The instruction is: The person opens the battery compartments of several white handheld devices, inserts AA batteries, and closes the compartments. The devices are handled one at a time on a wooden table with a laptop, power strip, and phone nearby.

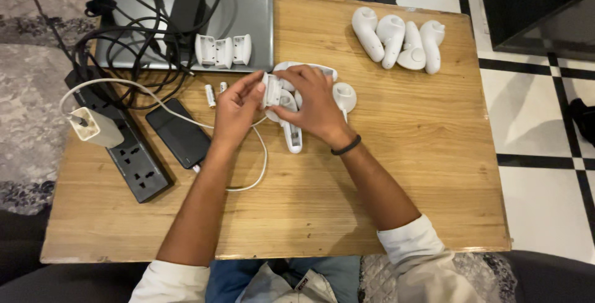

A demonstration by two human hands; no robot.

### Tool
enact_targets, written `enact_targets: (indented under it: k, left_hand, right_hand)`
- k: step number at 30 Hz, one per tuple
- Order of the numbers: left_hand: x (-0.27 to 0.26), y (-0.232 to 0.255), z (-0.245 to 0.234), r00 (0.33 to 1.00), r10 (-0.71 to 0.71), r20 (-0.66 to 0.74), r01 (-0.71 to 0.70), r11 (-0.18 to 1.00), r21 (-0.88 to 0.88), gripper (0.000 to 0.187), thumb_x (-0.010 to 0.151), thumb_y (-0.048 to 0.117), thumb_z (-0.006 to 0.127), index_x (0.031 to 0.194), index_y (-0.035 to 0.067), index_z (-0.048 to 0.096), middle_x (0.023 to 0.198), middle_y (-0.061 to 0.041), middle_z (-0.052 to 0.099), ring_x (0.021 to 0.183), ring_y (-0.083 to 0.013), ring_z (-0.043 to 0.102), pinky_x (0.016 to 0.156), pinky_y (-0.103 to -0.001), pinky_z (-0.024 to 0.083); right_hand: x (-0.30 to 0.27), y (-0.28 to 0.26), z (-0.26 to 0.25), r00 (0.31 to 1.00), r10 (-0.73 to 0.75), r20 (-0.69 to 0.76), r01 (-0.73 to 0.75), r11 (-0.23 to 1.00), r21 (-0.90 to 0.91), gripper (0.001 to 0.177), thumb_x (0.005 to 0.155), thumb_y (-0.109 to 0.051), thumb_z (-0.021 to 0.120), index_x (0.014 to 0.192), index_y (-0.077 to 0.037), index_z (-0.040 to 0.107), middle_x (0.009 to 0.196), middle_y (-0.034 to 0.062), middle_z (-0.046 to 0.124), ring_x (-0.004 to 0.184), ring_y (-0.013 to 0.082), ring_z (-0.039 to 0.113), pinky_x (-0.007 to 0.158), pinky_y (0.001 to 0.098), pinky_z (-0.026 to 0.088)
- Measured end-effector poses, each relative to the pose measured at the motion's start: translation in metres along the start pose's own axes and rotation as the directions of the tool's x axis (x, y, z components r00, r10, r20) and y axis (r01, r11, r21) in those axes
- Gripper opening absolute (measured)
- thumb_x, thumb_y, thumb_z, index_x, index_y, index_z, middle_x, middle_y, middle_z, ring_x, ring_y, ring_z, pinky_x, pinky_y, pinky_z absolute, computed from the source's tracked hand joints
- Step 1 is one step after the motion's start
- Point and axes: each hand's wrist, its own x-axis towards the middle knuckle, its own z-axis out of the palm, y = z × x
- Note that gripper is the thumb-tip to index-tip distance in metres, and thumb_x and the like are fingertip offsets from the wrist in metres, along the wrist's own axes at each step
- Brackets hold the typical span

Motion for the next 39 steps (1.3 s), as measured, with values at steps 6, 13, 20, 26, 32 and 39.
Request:
enact_targets:
  k: [6, 13, 20, 26, 32, 39]
  left_hand:
    - [-0.004, 0.019, -0.003, 0.968, 0.198, -0.154, -0.185, 0.979, 0.09, 0.049, 0.11, 0.029, 0.054, 0.147, -0.002, 0.054, 0.145, -0.018, 0.062, 0.133, -0.0251, 0.062, 0.106, -0.036, 0.055]
    - [-0.005, 0.031, -0.005, 0.951, 0.261, -0.163, -0.244, 0.963, 0.118, 0.057, 0.114, 0.039, 0.04, 0.156, 0.0, 0.043, 0.162, -0.018, 0.045, 0.154, -0.0304, 0.041, 0.125, -0.043, 0.038]
    - [-0.002, 0.025, -0.009, 0.953, 0.235, -0.189, -0.226, 0.972, 0.072, 0.066, 0.114, 0.048, 0.027, 0.156, -0.002, 0.041, 0.162, -0.021, 0.043, 0.153, -0.0325, 0.041, 0.128, -0.045, 0.033]
    - [-0.003, 0.026, -0.01, 0.953, 0.216, -0.213, -0.201, 0.975, 0.092, 0.07, 0.113, 0.051, 0.024, 0.155, -0.002, 0.043, 0.161, -0.022, 0.044, 0.153, -0.0334, 0.04, 0.128, -0.044, 0.032]
    - [-0.003, 0.028, -0.009, 0.95, 0.215, -0.224, -0.194, 0.974, 0.113, 0.071, 0.112, 0.052, 0.023, 0.154, -0.002, 0.044, 0.16, -0.023, 0.046, 0.152, -0.0336, 0.042, 0.127, -0.044, 0.033]
    - [-0.002, 0.023, -0.009, 0.963, 0.181, -0.199, -0.173, 0.983, 0.055, 0.073, 0.112, 0.053, 0.024, 0.153, -0.003, 0.044, 0.16, -0.024, 0.045, 0.152, -0.034, 0.042, 0.126, -0.044, 0.033]
  right_hand:
    - [0.03, 0.02, 0.003, 1.0, 0.022, -0.009, -0.022, 0.995, -0.096, 0.066, 0.075, -0.035, 0.091, 0.132, -0.013, 0.066, 0.126, 0.0077, 0.061, 0.119, 0.028, 0.053, 0.097, 0.0433, 0.036]
    - [0.067, 0.043, 0.017, 0.998, 0.056, 0.036, -0.053, 0.994, -0.092, 0.063, 0.073, -0.028, 0.089, 0.131, -0.014, 0.068, 0.123, 0.0047, 0.062, 0.12, 0.0265, 0.053, 0.099, 0.044, 0.037]
    - [0.092, 0.054, 0.043, 0.99, 0.1, 0.095, -0.087, 0.988, -0.124, 0.062, 0.074, -0.032, 0.088, 0.13, -0.014, 0.068, 0.125, 0.0065, 0.063, 0.121, 0.0281, 0.052, 0.1, 0.0459, 0.036]
    - [0.099, 0.056, 0.05, 0.987, 0.091, 0.131, -0.071, 0.986, -0.153, 0.063, 0.076, -0.037, 0.087, 0.131, -0.014, 0.068, 0.126, 0.0094, 0.063, 0.121, 0.0299, 0.054, 0.1, 0.0463, 0.036]
    - [0.101, 0.051, 0.052, 0.976, 0.136, 0.171, -0.111, 0.983, -0.147, 0.07, 0.077, -0.039, 0.087, 0.137, -0.013, 0.063, 0.126, 0.0116, 0.064, 0.122, 0.0308, 0.054, 0.101, 0.0468, 0.037]
    - [0.083, 0.041, 0.031, 0.99, 0.112, 0.09, -0.106, 0.991, -0.077, 0.066, 0.078, -0.033, 0.085, 0.138, -0.015, 0.063, 0.129, 0.0087, 0.065, 0.124, 0.0304, 0.053, 0.101, 0.0481, 0.036]
